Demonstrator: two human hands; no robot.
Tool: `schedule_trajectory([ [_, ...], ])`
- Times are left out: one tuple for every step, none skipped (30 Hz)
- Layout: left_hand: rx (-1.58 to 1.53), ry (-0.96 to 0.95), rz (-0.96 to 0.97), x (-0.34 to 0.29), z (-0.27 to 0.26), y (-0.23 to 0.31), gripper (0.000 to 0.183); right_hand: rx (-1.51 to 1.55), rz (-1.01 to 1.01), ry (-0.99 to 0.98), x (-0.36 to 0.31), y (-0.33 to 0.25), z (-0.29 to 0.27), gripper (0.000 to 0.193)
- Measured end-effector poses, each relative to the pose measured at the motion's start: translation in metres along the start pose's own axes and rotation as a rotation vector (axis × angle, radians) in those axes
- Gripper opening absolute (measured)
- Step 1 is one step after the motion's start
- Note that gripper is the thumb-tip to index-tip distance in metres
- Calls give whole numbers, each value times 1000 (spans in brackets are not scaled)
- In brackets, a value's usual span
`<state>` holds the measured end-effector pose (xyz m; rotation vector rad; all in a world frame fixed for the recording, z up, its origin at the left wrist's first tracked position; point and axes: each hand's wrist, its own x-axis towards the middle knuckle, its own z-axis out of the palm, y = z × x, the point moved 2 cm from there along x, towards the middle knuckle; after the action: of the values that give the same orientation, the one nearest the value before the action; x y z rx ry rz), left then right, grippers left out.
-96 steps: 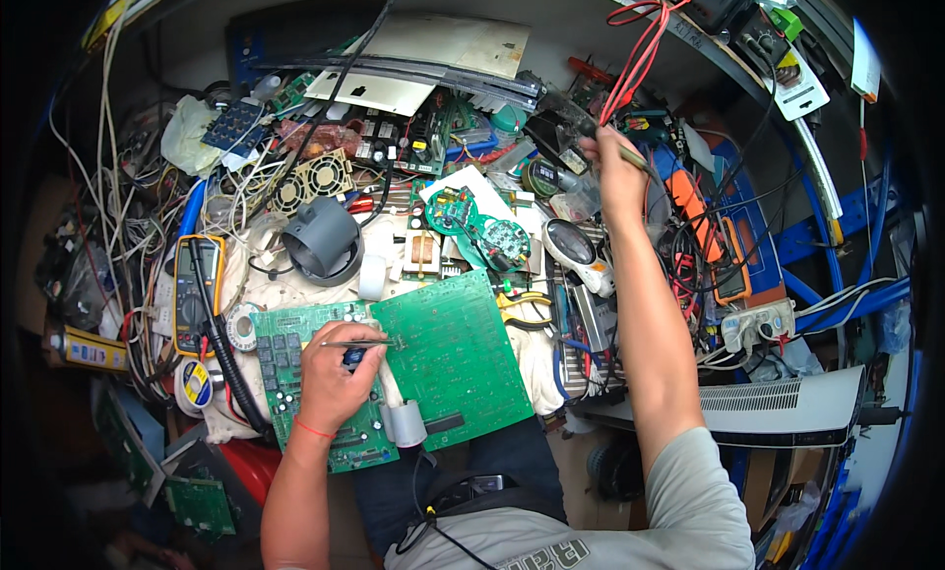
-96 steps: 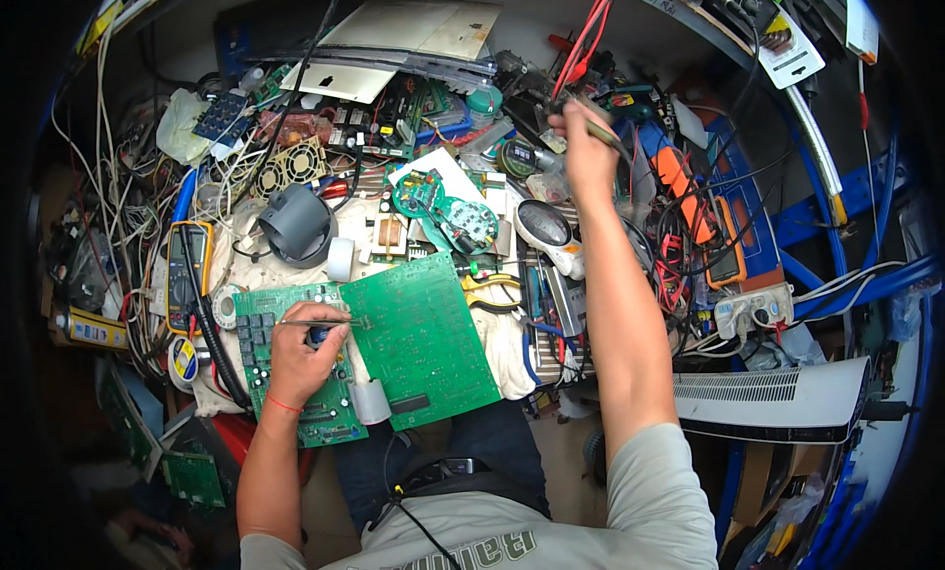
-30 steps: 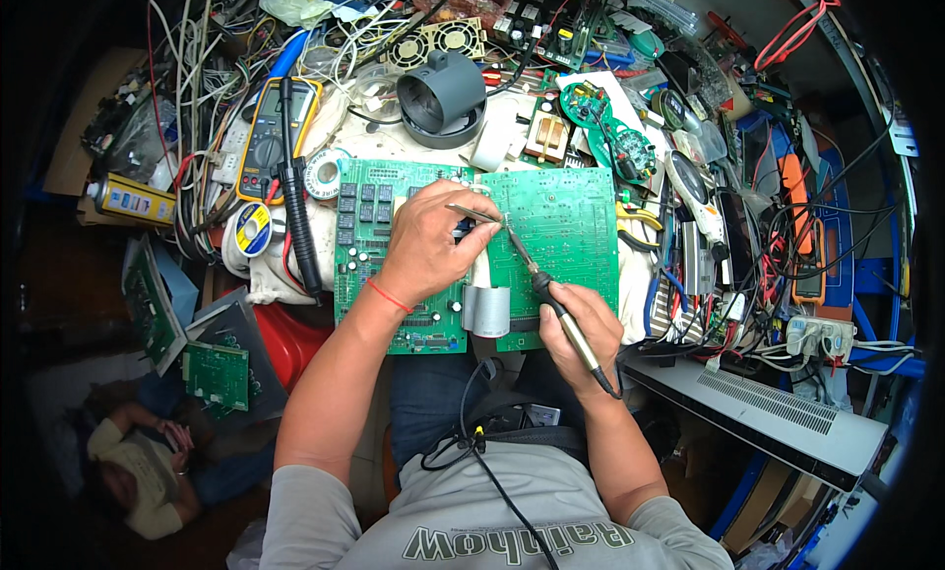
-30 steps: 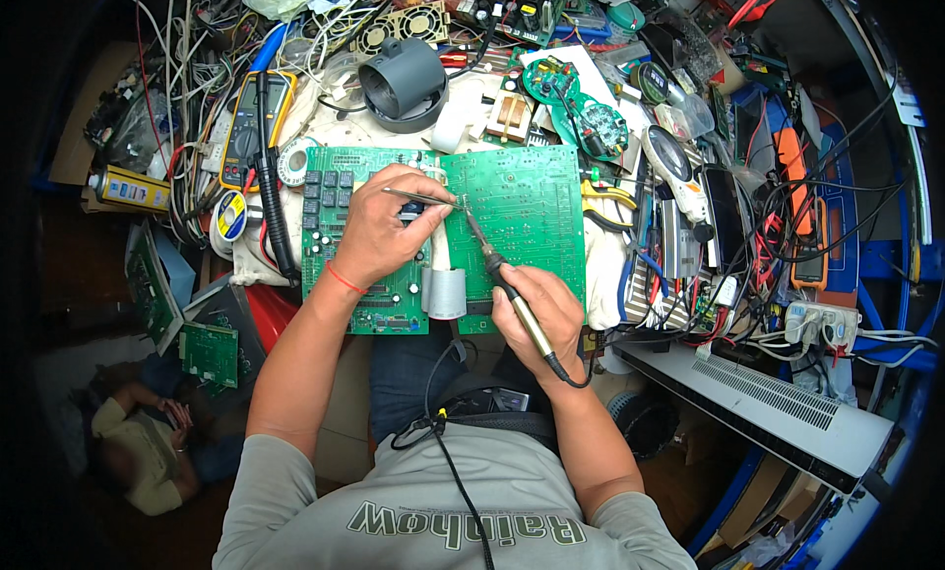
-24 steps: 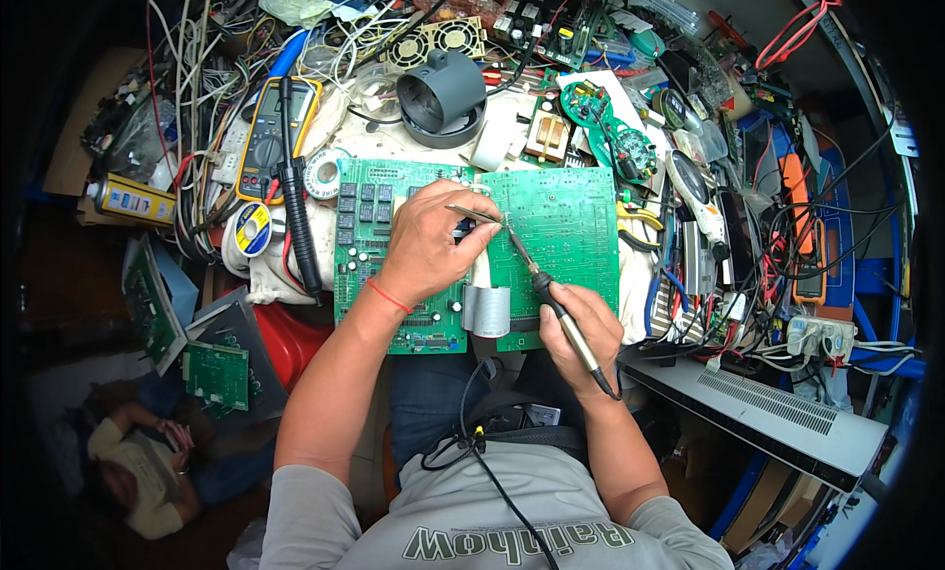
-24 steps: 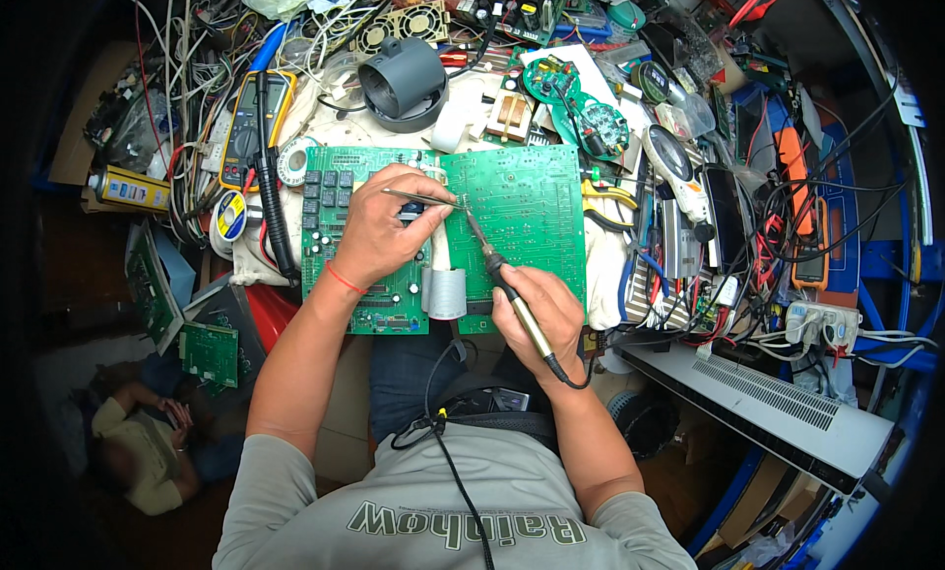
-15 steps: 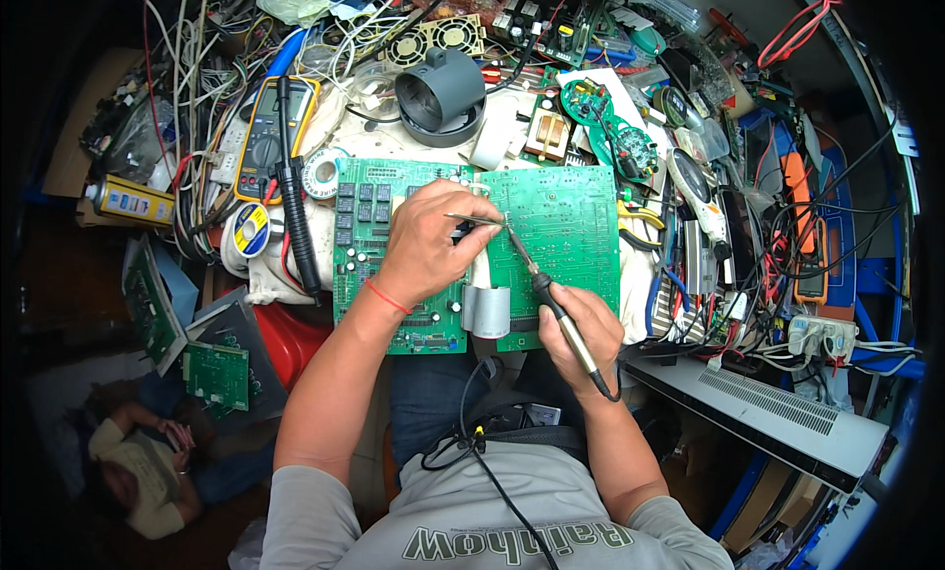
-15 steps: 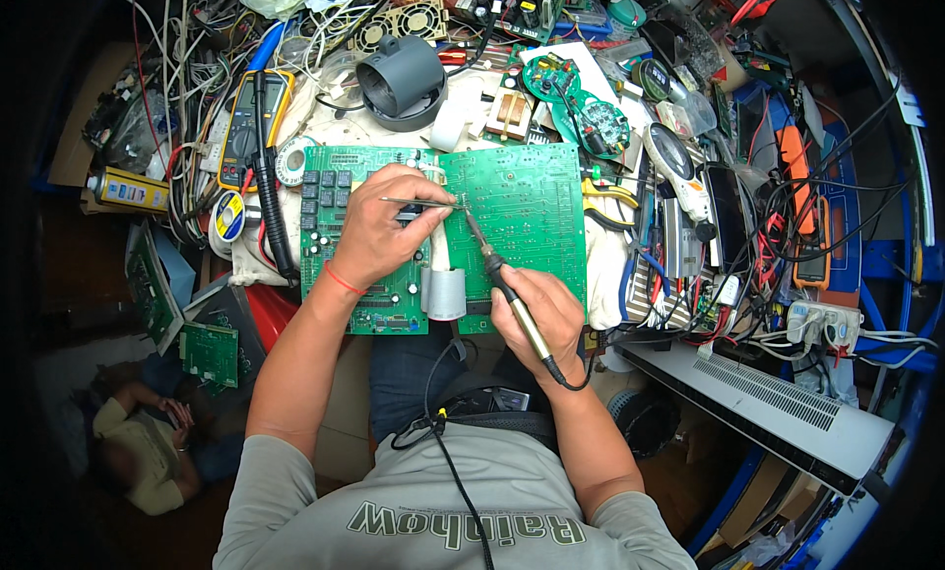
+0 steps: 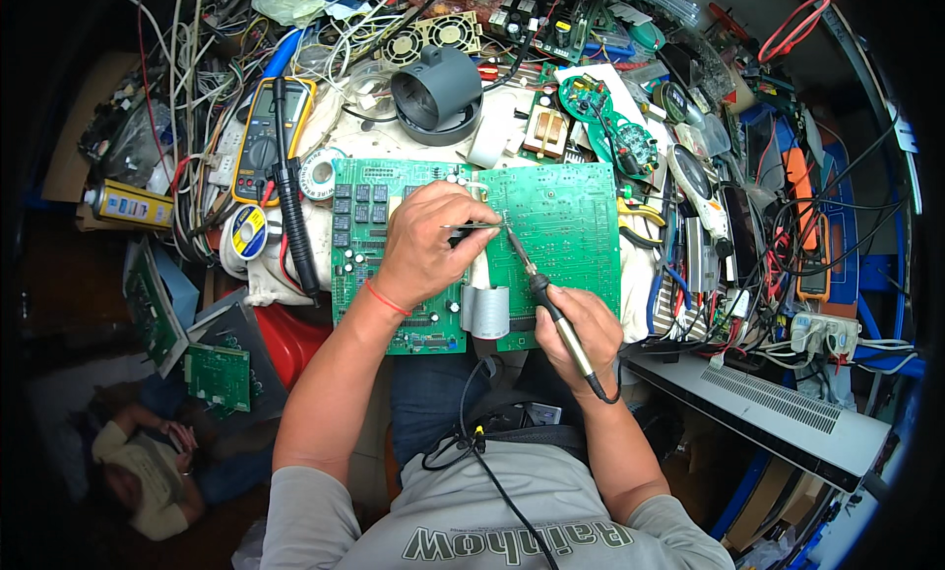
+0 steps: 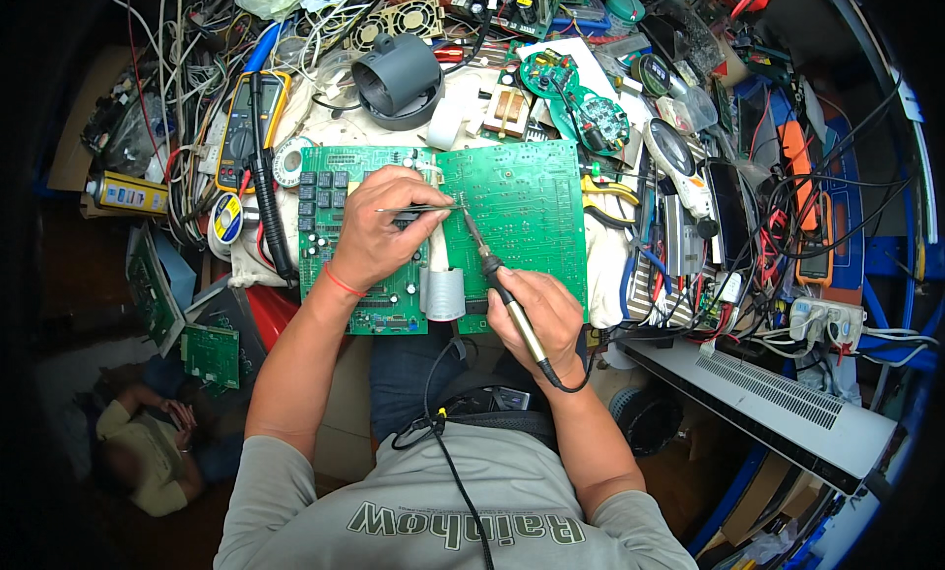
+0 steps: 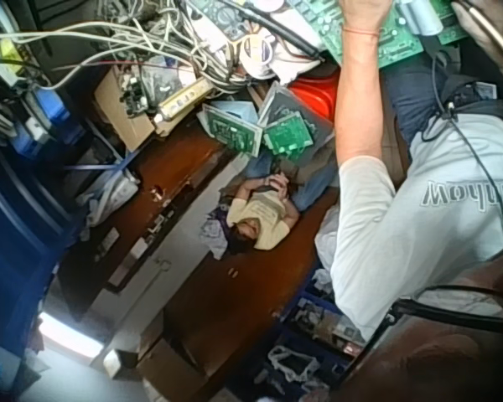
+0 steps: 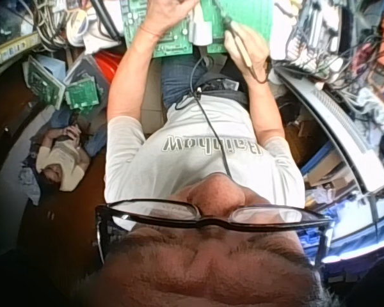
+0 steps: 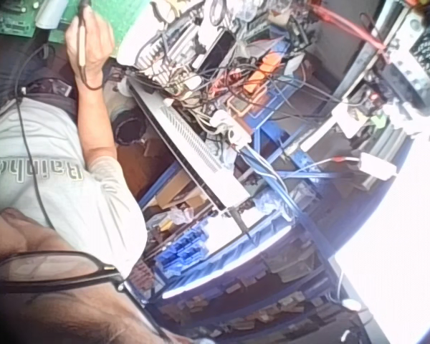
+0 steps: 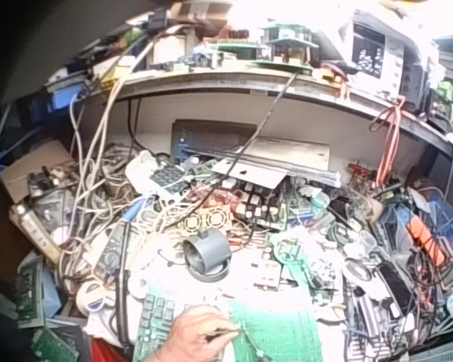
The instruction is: The person solders a green circuit board using a soldering iron and solder wire. They repeatedly heat solder joints and apply solder, occasionally using a hot air gun to assist. The board is held steady on the workbench while the person works on multiple points.
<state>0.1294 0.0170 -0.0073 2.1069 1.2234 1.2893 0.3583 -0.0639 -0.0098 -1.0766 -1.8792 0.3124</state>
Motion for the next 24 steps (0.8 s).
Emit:
schedule_trajectory([
  [-6,6,1,0,0,0,16,2,-4,1,0,0,0,38],
  [-12,12,1,1,1,0,16,4,-6,-1,1,0,0,39],
  [-21,16,-1,1,1,1,16,7,-8,-4,1,1,-1,39],
  [-20,18,-1,0,1,1,16,11,-10,-6,1,1,-1,39],
  [-22,19,-4,0,0,1,16,12,-9,-7,1,1,-1,39],
  [-26,19,-9,0,0,1,16,15,-9,-9,1,1,-1,39],
  [-28,20,-9,0,0,2,16,17,-8,-11,1,1,-1,39],
  [-31,21,-9,1,0,2,16,17,-6,-13,1,2,-1,39],
  [-36,20,-12,1,0,1,16,16,-4,-15,0,2,-1,38],
  [-37,23,-12,1,0,1,15,16,-2,-17,0,2,-2,38],
  [-39,24,-14,1,0,1,15,24,18,-22,0,2,-2,37],
  [-44,25,-18,1,0,1,15,32,38,-27,-1,1,-2,35],
  [-47,27,-18,1,0,1,15,48,63,-32,-2,1,-2,33],
  [-53,28,-21,1,1,1,15,42,62,-31,-2,1,-2,33],
  [-63,29,-25,1,1,1,15,44,66,-29,-2,1,-3,33],
  [-56,34,-19,1,1,1,15,52,76,-29,-2,2,-3,33],
  [-53,38,-15,1,1,1,15,47,72,-29,-2,2,-3,33],
  [-53,41,-14,1,1,1,15,48,75,-29,-2,2,-3,33],
  [-49,32,-19,1,1,1,15,58,79,-27,-2,2,-3,33],
  [-47,22,-26,0,0,1,15,46,63,-25,-2,2,-3,35],
  [-50,14,-32,0,0,0,16,43,49,-21,-2,3,-3,37],
  [-44,11,-34,0,0,0,15,40,36,-17,-1,3,-3,38],
  [-42,10,-34,0,0,0,15,39,36,-16,-1,3,-3,38],
  [-44,11,-34,0,0,0,15,38,37,-15,-1,3,-3,38],
])
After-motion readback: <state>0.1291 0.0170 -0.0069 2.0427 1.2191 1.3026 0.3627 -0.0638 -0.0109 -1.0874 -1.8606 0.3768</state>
